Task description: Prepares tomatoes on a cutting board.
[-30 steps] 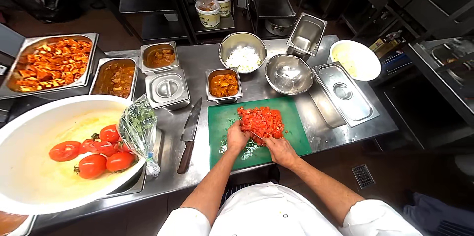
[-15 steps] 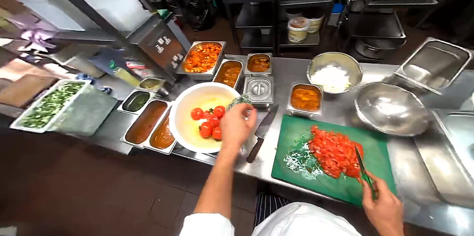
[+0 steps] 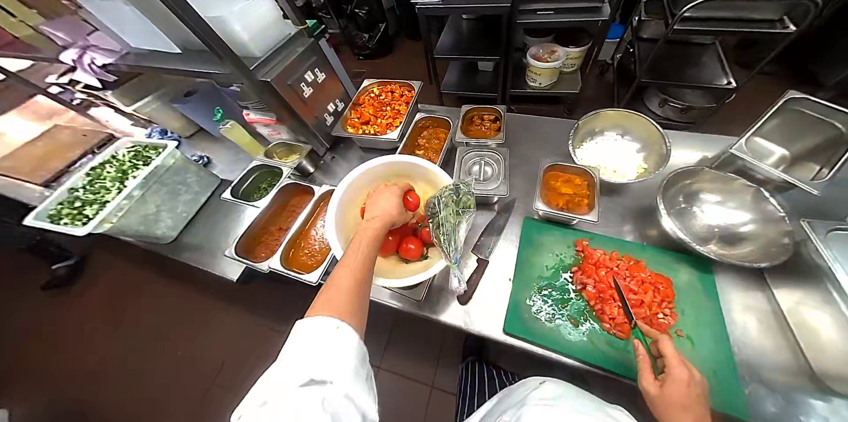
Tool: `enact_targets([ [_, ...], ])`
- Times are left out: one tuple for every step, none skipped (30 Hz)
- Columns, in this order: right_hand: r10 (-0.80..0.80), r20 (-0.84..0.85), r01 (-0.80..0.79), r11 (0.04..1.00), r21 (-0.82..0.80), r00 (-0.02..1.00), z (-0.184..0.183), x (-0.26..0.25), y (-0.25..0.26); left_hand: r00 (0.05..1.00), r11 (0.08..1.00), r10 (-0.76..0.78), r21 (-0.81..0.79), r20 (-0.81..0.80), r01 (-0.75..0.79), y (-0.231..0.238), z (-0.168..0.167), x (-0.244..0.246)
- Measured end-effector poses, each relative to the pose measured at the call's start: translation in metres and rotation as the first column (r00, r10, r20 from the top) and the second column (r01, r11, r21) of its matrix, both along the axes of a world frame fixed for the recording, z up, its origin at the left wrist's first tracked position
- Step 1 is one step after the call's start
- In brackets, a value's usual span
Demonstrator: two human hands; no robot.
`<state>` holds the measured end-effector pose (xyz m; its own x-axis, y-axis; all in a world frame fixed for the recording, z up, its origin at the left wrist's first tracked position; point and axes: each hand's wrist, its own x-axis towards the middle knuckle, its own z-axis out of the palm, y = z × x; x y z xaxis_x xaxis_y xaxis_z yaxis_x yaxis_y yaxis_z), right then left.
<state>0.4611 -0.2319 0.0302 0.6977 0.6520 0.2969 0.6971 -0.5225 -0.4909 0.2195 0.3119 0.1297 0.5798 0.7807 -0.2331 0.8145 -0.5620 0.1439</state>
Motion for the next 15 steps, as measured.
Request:
enact_targets([
  [-0.001, -0.012, 0.001, 1.000, 0.000, 1.000, 0.000, -0.004, 0.001, 0.982, 0.992, 0.048, -0.124, 0.180, -0.026, 0.000, 0.011, -0.006],
  [-0.005, -0.025, 0.005, 1.000, 0.000, 1.000, -0.001, -0.009, 0.001, 0.928, 0.956, 0.133, -0.293, 0.348, -0.027, -0.001, 0.020, -0.013],
  [-0.009, -0.040, 0.009, 1.000, 0.001, 0.999, -0.002, -0.013, 0.001, 0.863, 0.900, 0.216, -0.436, 0.457, 0.006, -0.003, 0.028, -0.019],
  [-0.014, -0.052, 0.014, 1.000, -0.003, 0.999, -0.004, -0.018, 0.002, 0.843, 0.873, 0.240, -0.487, 0.482, 0.030, -0.004, 0.033, -0.024],
  [-0.019, -0.054, 0.019, 1.000, -0.005, 0.998, -0.006, -0.022, 0.003, 0.886, 0.901, 0.183, -0.433, 0.425, 0.021, -0.004, 0.036, -0.027],
  [-0.026, -0.051, 0.026, 1.000, -0.008, 0.998, -0.007, -0.027, 0.004, 0.953, 0.956, 0.087, -0.293, 0.289, 0.001, -0.006, 0.038, -0.026],
  [-0.032, -0.049, 0.031, 0.999, -0.008, 0.998, -0.007, -0.030, 0.006, 0.990, 0.989, 0.019, -0.151, 0.143, 0.003, -0.010, 0.040, -0.023],
  [-0.034, -0.050, 0.034, 0.999, -0.007, 0.998, -0.006, -0.033, 0.009, 0.997, 0.998, -0.036, -0.043, 0.067, 0.039, -0.018, 0.041, -0.018],
  [-0.037, -0.053, 0.037, 0.999, -0.005, 0.998, -0.006, -0.036, 0.012, 0.993, 0.994, -0.106, 0.031, 0.058, 0.105, -0.026, 0.041, -0.012],
  [-0.040, -0.052, 0.041, 0.999, 0.003, 0.998, -0.005, -0.039, 0.015, 0.977, 0.977, -0.202, 0.083, 0.070, 0.196, -0.034, 0.040, -0.005],
  [-0.046, -0.050, 0.046, 0.999, 0.012, 0.998, -0.005, -0.042, 0.019, 0.946, 0.945, -0.314, 0.119, 0.082, 0.303, -0.042, 0.036, 0.002],
  [-0.052, -0.046, 0.053, 0.998, 0.021, 0.998, -0.006, -0.045, 0.022, 0.902, 0.901, -0.423, 0.147, 0.090, 0.408, -0.047, 0.031, 0.009],
  [-0.057, -0.044, 0.058, 0.998, 0.028, 0.997, -0.005, -0.048, 0.025, 0.853, 0.852, -0.513, 0.176, 0.096, 0.493, -0.048, 0.023, 0.013],
  [-0.062, -0.042, 0.063, 0.997, 0.041, 0.997, -0.005, -0.052, 0.028, 0.811, 0.810, -0.576, 0.203, 0.103, 0.549, -0.046, 0.015, 0.014],
  [-0.066, -0.042, 0.068, 0.996, 0.057, 0.997, -0.006, -0.054, 0.031, 0.783, 0.784, -0.612, 0.222, 0.115, 0.580, -0.043, 0.012, 0.013],
])
